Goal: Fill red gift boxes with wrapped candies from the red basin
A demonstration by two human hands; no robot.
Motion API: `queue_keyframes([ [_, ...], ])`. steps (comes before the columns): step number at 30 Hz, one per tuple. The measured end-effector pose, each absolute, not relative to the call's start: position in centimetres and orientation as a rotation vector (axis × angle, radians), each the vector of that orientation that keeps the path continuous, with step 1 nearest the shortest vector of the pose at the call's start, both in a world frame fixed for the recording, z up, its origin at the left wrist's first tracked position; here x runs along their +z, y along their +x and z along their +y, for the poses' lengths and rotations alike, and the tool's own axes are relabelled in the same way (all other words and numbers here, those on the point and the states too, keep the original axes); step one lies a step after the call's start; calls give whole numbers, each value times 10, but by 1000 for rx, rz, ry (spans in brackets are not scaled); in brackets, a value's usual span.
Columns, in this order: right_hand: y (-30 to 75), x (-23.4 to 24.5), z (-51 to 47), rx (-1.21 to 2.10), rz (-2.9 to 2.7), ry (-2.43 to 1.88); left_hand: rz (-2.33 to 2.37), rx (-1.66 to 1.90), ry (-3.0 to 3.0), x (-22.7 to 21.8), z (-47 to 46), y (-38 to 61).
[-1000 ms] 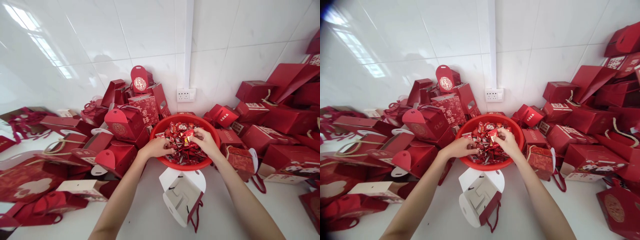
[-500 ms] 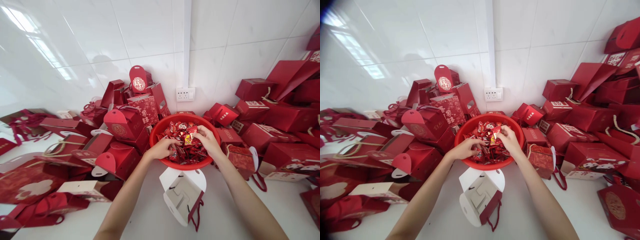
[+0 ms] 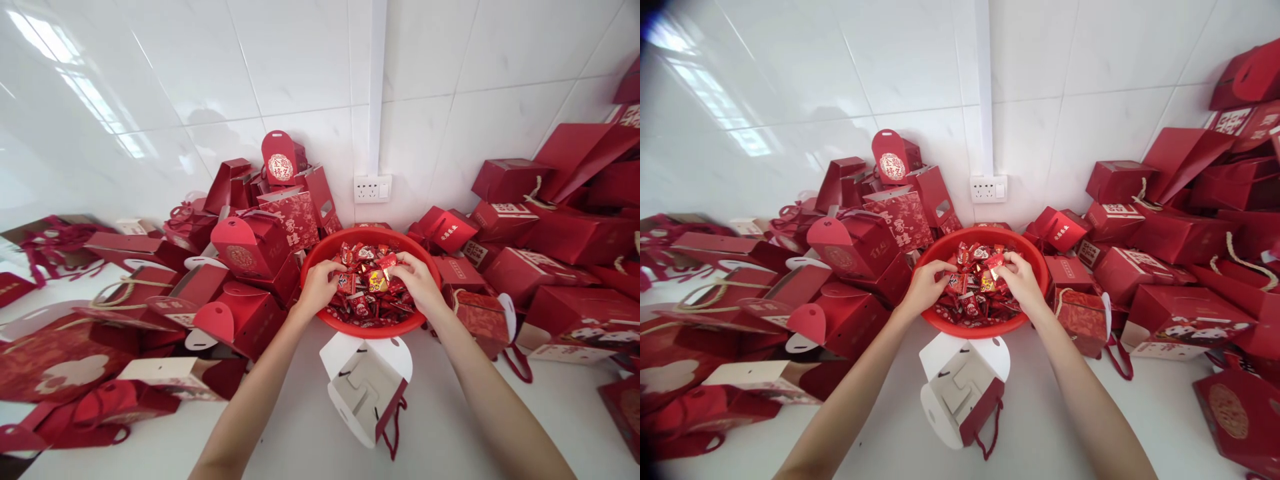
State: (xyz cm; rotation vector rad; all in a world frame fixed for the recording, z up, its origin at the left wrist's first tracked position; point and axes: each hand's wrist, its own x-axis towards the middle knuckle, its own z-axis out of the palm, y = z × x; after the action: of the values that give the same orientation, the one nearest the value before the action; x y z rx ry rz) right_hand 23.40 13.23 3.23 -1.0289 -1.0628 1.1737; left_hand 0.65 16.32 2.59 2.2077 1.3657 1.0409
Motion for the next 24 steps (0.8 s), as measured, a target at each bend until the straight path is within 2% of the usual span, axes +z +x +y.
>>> queue_keyframes([
  [3, 234, 33, 132, 1193, -1038, -1020, 1344, 1025, 2270, 31, 161, 9],
  [7, 234, 35, 132, 1212, -1014, -997, 1004, 681, 2401, 39, 159, 19],
  [10, 234, 36, 132, 1226, -1003, -972, 952, 505, 2326, 39, 161, 28],
  [18, 238, 37, 132, 1288, -969, -924, 1162, 945, 1985, 27, 173, 26],
  [24, 239, 34, 134, 1286, -1004, -922, 1113, 1092, 1708, 24, 178, 25],
])
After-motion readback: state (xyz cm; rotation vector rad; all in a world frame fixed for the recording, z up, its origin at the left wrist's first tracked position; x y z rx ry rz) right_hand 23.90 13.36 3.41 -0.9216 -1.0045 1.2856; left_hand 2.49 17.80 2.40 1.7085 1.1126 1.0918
